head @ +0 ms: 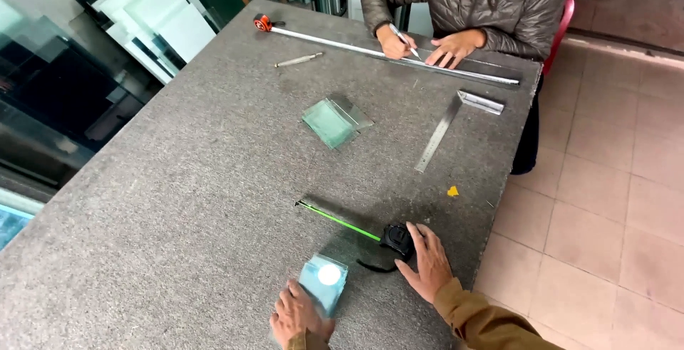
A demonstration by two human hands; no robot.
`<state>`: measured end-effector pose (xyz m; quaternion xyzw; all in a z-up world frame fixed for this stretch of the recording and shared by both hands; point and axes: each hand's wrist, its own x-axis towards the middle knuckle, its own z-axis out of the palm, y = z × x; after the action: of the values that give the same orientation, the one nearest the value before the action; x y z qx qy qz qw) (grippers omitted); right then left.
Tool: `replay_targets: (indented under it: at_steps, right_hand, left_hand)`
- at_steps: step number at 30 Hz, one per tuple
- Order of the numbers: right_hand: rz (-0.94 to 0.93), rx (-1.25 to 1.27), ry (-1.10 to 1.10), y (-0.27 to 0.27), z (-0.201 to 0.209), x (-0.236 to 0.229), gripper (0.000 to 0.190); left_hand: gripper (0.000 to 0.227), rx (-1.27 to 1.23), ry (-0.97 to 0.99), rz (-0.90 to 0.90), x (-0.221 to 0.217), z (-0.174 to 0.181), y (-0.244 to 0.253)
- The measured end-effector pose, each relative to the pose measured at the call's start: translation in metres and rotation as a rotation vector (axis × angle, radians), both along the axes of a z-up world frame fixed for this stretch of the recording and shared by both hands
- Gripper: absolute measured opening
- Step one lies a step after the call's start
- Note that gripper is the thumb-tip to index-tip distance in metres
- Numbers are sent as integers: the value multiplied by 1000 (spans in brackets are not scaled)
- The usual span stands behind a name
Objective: The person is counting and stacking small rectangular glass pieces on a workshop table.
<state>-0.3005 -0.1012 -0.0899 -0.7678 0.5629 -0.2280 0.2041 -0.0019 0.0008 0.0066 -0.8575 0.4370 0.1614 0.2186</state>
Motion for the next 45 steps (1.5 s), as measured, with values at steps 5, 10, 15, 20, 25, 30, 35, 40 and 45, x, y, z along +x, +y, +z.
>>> replay_targets:
  at_steps: [5, 10, 15, 20, 25, 30, 35, 40, 45]
  right_hand:
    - [-38, -65, 1, 15, -8, -3, 88]
    - [-32, -179, 74, 12, -13, -1, 89]
    - [-42, -133, 80, 12, -18, -2, 91]
    - [-18, -183, -11, 13, -9, -1, 85]
    - [17, -338, -42, 14, -9, 2, 98]
    - [38, -394, -59, 12, -10, -5, 99]
    - [68, -344, -210, 50, 76, 11, 80]
    - [465, -3, -361, 142, 158, 79, 68]
    - [748, 1064, -100, 226, 154, 165, 91]
  left_hand:
    - [127, 55, -57, -54, -2, 2, -1]
    - [103, -44, 57, -59, 4, 4, 1]
    - [116, -27, 108, -70, 12, 9, 4]
    - [131, -116, 216, 14, 14, 44, 7]
    - [120, -276, 276, -7, 22, 81, 18]
    - [129, -523, 388, 149, 32, 95, 44]
    - [75, -1068, 1354, 1053, 31, 54, 163]
    - [102, -1442, 2072, 1194, -20, 81, 264]
    - [104, -1561, 1926, 1391, -47, 50, 341]
